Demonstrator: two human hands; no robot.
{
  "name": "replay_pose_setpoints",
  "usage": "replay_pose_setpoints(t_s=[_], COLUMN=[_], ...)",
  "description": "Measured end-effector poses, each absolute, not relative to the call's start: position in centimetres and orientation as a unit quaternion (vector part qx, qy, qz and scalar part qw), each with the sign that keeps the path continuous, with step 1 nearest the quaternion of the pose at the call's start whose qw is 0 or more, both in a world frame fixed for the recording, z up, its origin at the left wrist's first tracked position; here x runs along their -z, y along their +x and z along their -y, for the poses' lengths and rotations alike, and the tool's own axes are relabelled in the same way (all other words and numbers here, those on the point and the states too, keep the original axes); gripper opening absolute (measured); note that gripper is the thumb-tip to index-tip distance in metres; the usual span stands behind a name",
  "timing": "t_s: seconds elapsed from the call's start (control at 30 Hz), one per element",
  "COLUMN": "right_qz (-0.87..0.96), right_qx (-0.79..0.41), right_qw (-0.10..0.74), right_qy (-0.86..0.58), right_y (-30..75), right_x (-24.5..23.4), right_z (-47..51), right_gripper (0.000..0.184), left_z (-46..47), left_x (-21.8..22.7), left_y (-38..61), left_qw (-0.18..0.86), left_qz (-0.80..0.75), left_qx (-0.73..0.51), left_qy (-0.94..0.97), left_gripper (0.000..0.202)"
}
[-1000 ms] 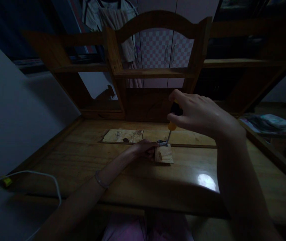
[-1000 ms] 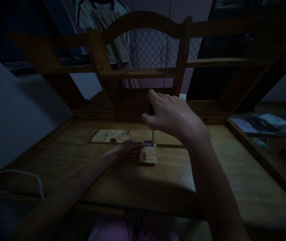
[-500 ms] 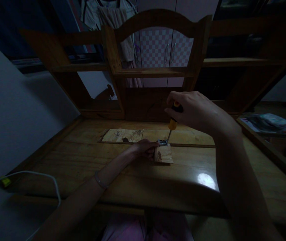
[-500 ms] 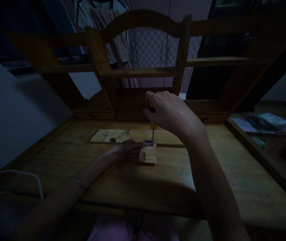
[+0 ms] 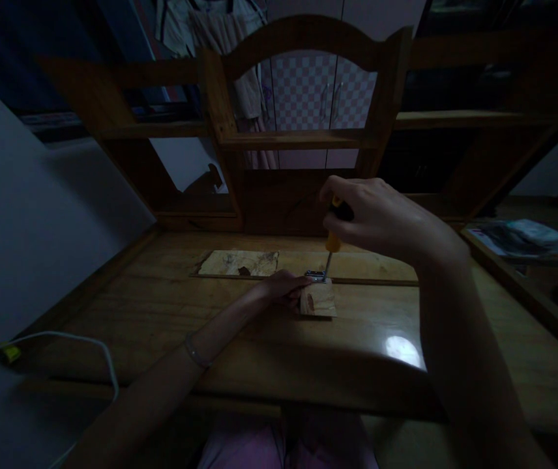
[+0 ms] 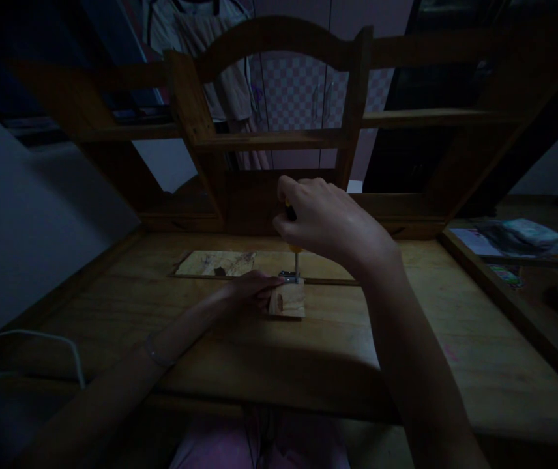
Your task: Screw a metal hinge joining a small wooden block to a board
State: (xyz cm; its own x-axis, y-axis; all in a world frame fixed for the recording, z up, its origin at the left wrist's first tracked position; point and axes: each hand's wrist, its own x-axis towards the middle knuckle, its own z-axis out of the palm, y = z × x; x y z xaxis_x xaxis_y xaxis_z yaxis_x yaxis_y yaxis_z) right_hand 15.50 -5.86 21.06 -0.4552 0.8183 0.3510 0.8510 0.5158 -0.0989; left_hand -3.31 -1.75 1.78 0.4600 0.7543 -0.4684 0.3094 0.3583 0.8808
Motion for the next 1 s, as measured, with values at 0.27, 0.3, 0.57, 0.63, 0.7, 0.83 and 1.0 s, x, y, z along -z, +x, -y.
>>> replay_pose_setpoints(t_s=[0.27,0.3,0.57,0.63,0.7,0.83,1.0], right_qz=[0.828,0.834,0.862,0.865,0.866,0.864,0.860], right_qx=[0.080,0.065,0.006,0.002,0.003,0.007,0.011], right_qw=[0.177,0.176,0.182,0.183,0.186,0.197,0.192], right_qy=[-0.526,-0.518,-0.472,-0.468,-0.464,-0.463,-0.473], right_y=[16.0,16.2,16.1,16.0,15.9,15.9,16.5], right_x=[-20.9,-20.9,-21.2,-21.2,-21.2,-21.0,-20.7], right_z=[5.7,5.6,5.7,5.8,5.9,5.7,5.0], right_gripper=[0.033,0.035,0.038,0.033,0.028,0.025,0.023], left_z=[1.5,1.6,1.8,1.7,1.6,1.5,1.4], left_x=[-1.3,-1.5,-1.7,-1.5,-1.4,-1.1,-1.0], left_y=[-3.2,-3.2,-3.4,-3.4,-3.4,-3.4,-3.4], left_qw=[0.674,0.670,0.662,0.667,0.671,0.678,0.677], left_qz=[-0.497,-0.503,-0.486,-0.480,-0.481,-0.476,-0.484], left_qx=[-0.167,-0.170,-0.165,-0.164,-0.164,-0.167,-0.172], left_qy=[0.520,0.519,0.545,0.546,0.539,0.534,0.528], left_gripper=[0.058,0.058,0.060,0.058,0.055,0.056,0.058])
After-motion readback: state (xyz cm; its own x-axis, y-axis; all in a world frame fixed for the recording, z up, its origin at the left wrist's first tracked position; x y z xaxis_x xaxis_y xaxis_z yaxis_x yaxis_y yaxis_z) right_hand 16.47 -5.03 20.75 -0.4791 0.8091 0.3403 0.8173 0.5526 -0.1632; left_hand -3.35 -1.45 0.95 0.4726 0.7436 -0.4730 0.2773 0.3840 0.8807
